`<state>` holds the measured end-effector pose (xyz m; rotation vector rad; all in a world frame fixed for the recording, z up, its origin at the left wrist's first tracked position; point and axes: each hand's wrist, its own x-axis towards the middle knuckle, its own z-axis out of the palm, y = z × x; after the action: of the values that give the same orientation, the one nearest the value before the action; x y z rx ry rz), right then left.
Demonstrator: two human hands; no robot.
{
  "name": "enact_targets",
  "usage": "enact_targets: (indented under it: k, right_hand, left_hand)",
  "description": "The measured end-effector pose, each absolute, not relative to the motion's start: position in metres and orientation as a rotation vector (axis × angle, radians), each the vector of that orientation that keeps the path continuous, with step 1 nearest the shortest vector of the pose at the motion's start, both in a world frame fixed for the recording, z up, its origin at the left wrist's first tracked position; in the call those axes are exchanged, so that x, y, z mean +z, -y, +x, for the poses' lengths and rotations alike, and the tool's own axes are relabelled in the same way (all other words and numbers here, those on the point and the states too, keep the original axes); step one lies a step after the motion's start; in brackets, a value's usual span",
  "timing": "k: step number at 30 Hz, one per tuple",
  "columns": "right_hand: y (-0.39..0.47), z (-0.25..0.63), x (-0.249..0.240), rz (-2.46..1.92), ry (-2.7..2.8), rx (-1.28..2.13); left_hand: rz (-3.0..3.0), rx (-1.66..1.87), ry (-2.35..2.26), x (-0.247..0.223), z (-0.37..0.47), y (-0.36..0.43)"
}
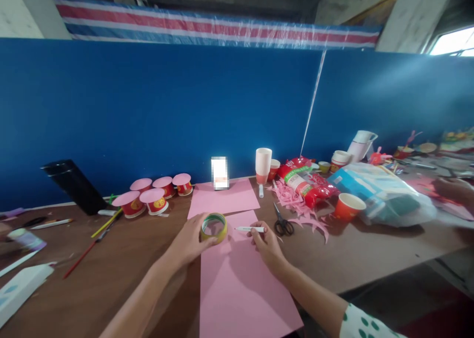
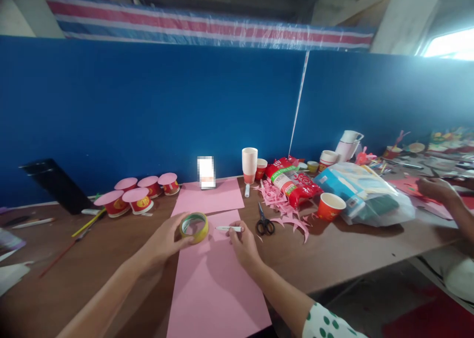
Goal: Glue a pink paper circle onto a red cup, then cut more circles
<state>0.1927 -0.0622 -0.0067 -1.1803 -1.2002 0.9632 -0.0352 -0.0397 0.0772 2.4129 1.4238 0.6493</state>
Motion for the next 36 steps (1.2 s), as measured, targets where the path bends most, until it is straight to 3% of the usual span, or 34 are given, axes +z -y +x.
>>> enact_targets:
  k: [4, 12, 31, 36]
  right_hand:
    - [0.064, 0.195, -0.01, -1.203, 1.268, 0.923]
    - [0.062, 0.197, -0.018, -1.215, 1.296, 0.902]
    - [0.069, 0.196, -0.004, -1.229, 1.316, 0.848]
    - [0.092, 0.186, 0.027, -1.179, 1.805, 0.604]
  left_hand:
    - [2.377, 0.427, -1.298, 0.1, -0.034, 0.02]
    - [2.453, 0.081, -1.328, 0.089, -0.028, -0.012]
    - [2.477, 0.005, -1.294, 0.069, -0.025, -0.031]
    - [2.526, -0.073, -1.263, 0.073, -0.021, -0.032]
